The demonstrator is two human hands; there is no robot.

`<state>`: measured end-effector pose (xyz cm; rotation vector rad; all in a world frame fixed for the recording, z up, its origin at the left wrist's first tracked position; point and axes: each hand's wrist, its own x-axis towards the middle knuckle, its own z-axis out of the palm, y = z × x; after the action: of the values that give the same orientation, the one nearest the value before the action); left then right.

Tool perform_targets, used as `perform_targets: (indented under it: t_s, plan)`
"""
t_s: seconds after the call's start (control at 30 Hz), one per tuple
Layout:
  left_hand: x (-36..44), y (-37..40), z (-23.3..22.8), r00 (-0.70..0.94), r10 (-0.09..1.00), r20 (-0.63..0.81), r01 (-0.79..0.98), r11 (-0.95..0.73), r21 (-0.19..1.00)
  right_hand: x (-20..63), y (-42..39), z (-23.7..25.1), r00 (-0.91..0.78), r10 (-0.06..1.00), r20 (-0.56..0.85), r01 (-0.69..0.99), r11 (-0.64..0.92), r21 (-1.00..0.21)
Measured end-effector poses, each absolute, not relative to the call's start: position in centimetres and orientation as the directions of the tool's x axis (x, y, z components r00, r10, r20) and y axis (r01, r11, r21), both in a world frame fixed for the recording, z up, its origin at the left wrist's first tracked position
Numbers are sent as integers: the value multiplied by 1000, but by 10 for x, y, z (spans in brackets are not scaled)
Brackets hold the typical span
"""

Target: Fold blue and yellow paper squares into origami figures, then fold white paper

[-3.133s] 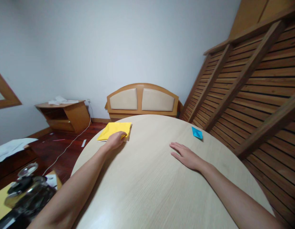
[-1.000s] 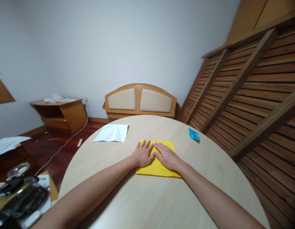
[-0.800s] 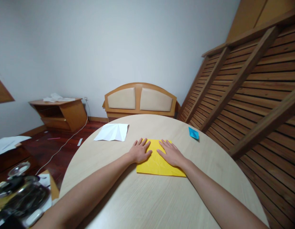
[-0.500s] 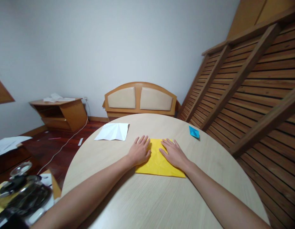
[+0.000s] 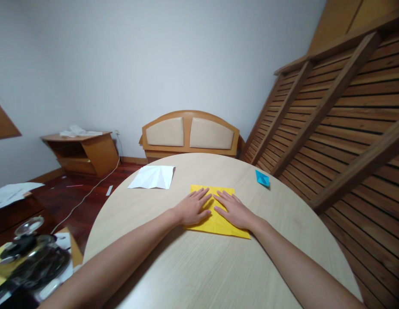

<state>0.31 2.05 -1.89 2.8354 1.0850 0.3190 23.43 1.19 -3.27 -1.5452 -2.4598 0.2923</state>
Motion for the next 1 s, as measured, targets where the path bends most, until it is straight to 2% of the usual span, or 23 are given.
perform_targets:
  t_s: [0.07,0.2,0.33,0.53,0.63,0.77,0.9,1.0]
  plan:
    - [3,20,-21,744,658,113,635,-750,188,235,13,-30,-411,903,122,865,429,-259]
    - [2,24,-27,685,724,84,703,-687,187,229,7,-23,-465,867,177,824,497,-272]
    - [-4,34,-28,647,759,72,741,-648,176,225,-3,-21,-568,821,66,759,553,-344]
    - [-22,46,-23,608,793,39,784,-608,125,236,-3,-22,-534,845,-33,803,495,-330]
    - [-29,45,-13,674,735,80,724,-678,131,243,-1,-22,-525,850,-40,809,484,-332]
    - [-33,36,9,799,601,2,576,-766,284,247,-1,-19,-534,844,-57,804,485,-344]
    - [-34,31,20,783,607,-134,614,-719,326,248,-1,-14,-536,839,-93,809,480,-340]
    - [-35,31,22,775,614,-149,625,-713,319,251,0,-11,-536,839,-94,808,478,-344]
